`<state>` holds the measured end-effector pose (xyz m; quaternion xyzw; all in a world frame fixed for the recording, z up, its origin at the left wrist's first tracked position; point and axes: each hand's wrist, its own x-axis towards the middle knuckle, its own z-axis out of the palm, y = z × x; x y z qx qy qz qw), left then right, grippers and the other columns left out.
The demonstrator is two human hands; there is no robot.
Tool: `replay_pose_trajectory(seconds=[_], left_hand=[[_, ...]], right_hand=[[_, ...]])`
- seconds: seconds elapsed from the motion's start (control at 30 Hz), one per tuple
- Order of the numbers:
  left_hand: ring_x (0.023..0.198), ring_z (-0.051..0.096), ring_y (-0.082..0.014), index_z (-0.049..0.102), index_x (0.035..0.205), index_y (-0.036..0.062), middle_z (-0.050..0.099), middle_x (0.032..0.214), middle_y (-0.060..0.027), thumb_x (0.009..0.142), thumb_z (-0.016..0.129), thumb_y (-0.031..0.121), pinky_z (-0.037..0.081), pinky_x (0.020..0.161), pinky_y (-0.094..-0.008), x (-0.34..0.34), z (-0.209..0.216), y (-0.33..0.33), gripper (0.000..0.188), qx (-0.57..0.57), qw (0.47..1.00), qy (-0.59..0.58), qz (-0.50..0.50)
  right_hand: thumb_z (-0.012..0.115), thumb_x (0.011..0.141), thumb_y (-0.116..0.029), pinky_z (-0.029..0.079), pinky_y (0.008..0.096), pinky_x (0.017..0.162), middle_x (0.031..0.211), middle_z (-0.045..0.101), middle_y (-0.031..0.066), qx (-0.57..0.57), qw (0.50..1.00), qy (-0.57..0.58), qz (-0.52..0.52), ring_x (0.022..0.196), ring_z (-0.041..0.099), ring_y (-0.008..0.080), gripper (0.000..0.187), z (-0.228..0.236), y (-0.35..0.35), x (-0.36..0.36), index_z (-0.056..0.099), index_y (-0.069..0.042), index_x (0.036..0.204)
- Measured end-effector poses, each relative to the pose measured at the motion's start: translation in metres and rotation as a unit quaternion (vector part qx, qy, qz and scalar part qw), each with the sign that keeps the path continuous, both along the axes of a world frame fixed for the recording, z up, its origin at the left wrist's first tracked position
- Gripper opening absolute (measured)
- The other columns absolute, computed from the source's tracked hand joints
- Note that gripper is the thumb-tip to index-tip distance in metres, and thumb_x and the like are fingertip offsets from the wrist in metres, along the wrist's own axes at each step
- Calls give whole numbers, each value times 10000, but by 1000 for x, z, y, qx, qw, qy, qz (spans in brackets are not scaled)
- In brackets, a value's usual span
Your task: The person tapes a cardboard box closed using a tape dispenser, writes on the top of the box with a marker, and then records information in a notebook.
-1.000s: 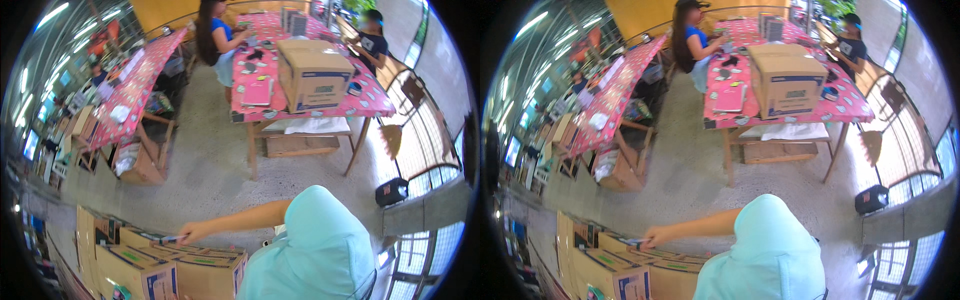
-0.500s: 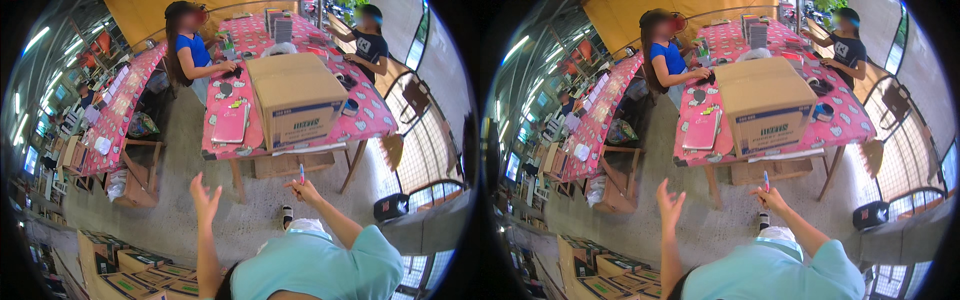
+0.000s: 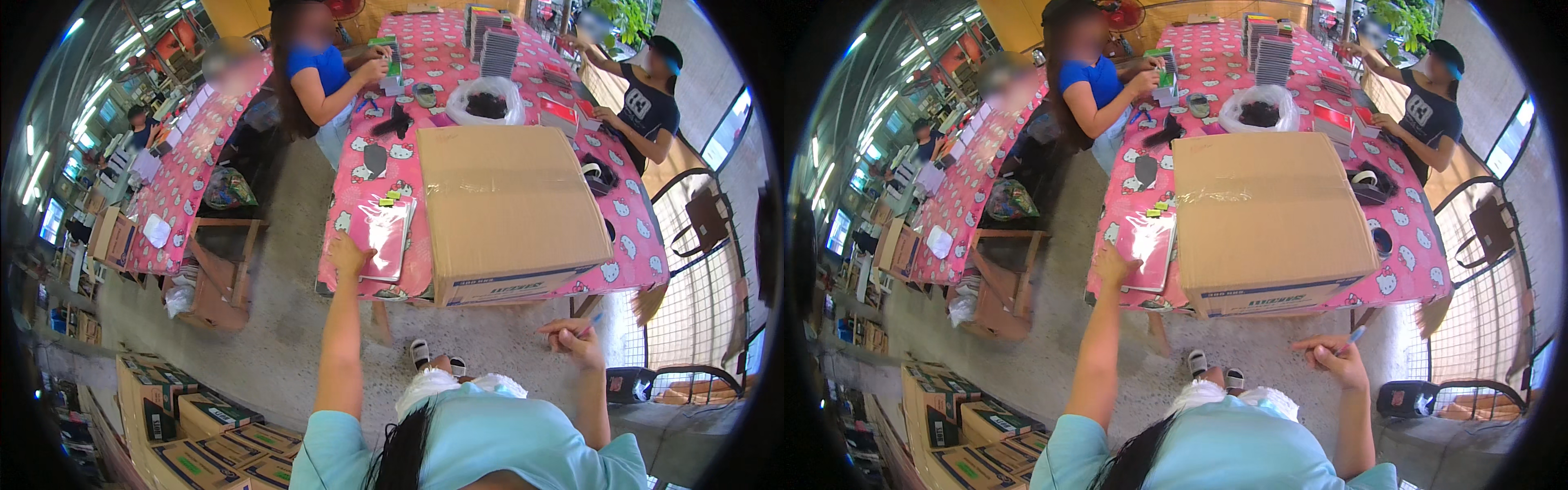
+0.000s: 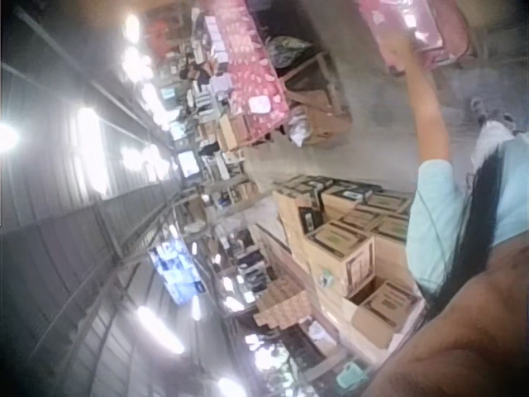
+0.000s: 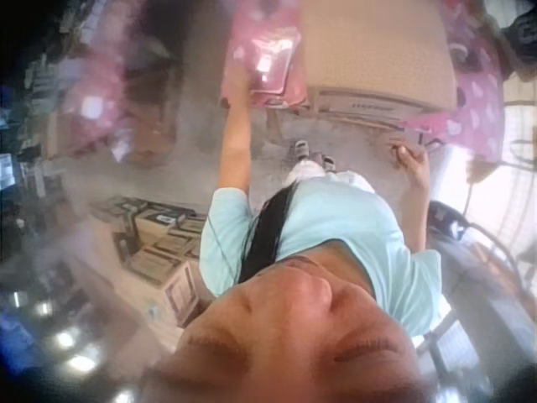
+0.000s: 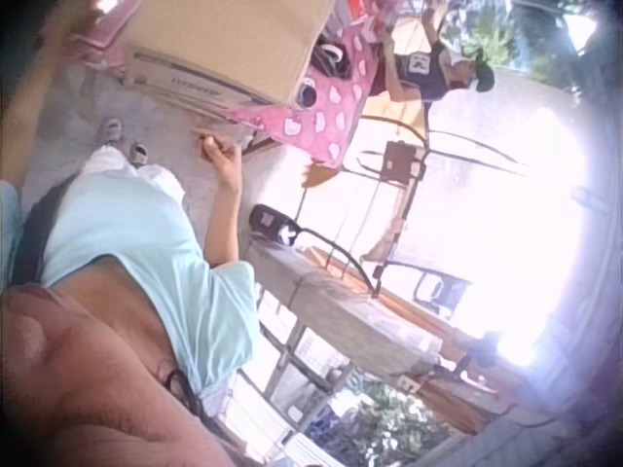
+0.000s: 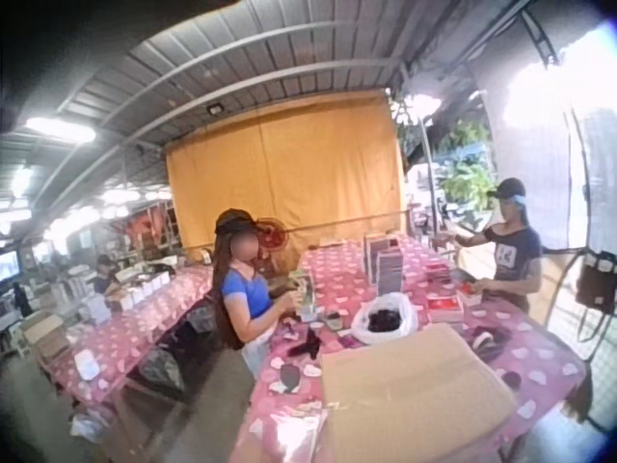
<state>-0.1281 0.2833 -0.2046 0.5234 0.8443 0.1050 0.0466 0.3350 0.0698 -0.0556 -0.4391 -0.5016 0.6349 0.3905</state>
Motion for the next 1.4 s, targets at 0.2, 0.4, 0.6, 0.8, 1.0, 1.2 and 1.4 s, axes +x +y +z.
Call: replay_pose_trajectory(seconds=[0.2, 0.4, 0.6, 0.8, 1.0, 1.2, 1.4], left_hand=[[1103, 575, -284, 449, 1238, -4, 605, 1162, -197, 753, 793, 235, 448, 929, -371, -53, 21, -3, 641, 167, 884, -420, -121], [1345, 358, -195, 183, 1515, 43, 279, 1534, -122, 859, 607, 19, 294, 1102, -327, -5, 232, -38, 782, 362, 738, -517, -238], [1416, 265, -320, 208, 1519, 87, 273, 1537, -185, 910, 575, 101, 246, 1138, -396, 133, 279, -37, 711, 250, 798, -335, -435], [1299, 442, -413, 439, 1385, 18, 443, 1421, -214, 908, 604, 188, 406, 1047, -459, 214, 257, -72, 533, 188, 702, 44, -685], [919, 679, -213, 615, 1148, -4, 689, 992, -77, 892, 607, 41, 541, 854, -348, 204, 265, -51, 260, 171, 755, -316, -549], [1195, 485, -224, 418, 1351, 39, 434, 1357, -152, 865, 583, -14, 456, 944, -328, 187, 251, -60, 516, 437, 543, -677, -238], [1285, 422, -370, 458, 1350, 32, 402, 1411, -247, 790, 654, 75, 356, 1050, -461, 154, 286, -94, 595, 432, 839, -23, -330]], right_hand=[[611, 914, -400, 253, 245, 441, 616, 544, 62, 189, 978, 26, -87, 472, 388, 78, 490, 28, 31, 25, 677, 66, 1048], [468, 952, -538, 304, 228, 408, 873, 614, 150, 210, 931, 175, -241, 400, 322, 46, 661, 47, 69, 18, 513, 35, 1278], [374, 944, -633, 551, 300, 619, 1275, 560, 195, 71, 890, 450, -4, 452, 459, 60, 789, 115, 146, -92, 389, 6, 1407], [539, 952, -468, 578, 322, 735, 1063, 671, 112, -19, 910, 352, -219, 904, 679, 183, 530, 87, 183, -48, 520, -42, 1267], [470, 925, -607, 299, 156, 327, 870, 657, -2, -12, 922, 348, -170, 383, 398, 7, 640, 70, 196, -19, 526, -81, 1285], [673, 820, -27, 519, 379, 898, 1095, 659, 146, -11, 973, 192, -127, 1045, 639, 244, 554, 95, 196, -8, 464, 41, 1328], [723, 787, -78, 518, 327, 859, 1134, 650, 124, 50, 997, 25, -57, 983, 647, 186, 550, 81, 225, 22, 513, 55, 1278]])
